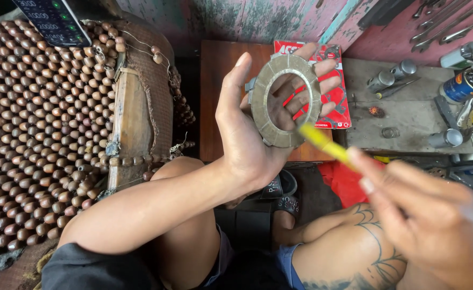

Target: Brushing a circular metal engine component with a small yellow brush to clean it.

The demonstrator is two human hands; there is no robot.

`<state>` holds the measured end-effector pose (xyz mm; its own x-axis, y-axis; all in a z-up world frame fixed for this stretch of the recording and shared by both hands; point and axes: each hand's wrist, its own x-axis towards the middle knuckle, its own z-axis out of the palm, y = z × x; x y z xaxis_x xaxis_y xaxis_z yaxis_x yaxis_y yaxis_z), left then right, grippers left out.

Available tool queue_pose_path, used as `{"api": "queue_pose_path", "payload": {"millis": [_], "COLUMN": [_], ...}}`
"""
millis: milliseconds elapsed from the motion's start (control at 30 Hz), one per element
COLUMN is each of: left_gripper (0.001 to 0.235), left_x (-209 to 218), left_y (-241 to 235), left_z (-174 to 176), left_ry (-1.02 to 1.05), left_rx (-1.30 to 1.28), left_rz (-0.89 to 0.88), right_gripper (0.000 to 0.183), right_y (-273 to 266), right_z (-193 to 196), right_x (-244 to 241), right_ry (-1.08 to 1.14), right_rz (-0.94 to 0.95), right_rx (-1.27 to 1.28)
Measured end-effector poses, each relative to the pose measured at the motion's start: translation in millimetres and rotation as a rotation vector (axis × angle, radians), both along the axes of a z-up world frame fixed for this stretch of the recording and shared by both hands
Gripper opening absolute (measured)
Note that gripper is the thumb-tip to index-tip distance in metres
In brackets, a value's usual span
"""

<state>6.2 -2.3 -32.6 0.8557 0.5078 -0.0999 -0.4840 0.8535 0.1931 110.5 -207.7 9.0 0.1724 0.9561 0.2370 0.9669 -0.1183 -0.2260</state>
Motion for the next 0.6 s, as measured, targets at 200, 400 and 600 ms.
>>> {"api": "queue_pose_path", "payload": {"millis": [200,400,600], "left_gripper": [0.080,0.068,0.066], "left_x": [-6,-3,-4], "left_y": [-11,-22,-21], "left_z": [-4,-11,-1], "left_ry": [-0.048,-0.097,0.033], "left_rx": [0.116,0.102,0.166], "left_rz": [-0.066,-0.122,-0.112], "right_gripper": [0.037,0.035,0.032], "right_y": [18,25,23], "right_z": [-4,-2,-6], "right_x": [-26,-21,-23], "right_ry": [0.042,-0.131,-0.119], "right_rz": [0.084,-0.162,-0.165], "right_rx": [0.092,0.187,0.244]}}
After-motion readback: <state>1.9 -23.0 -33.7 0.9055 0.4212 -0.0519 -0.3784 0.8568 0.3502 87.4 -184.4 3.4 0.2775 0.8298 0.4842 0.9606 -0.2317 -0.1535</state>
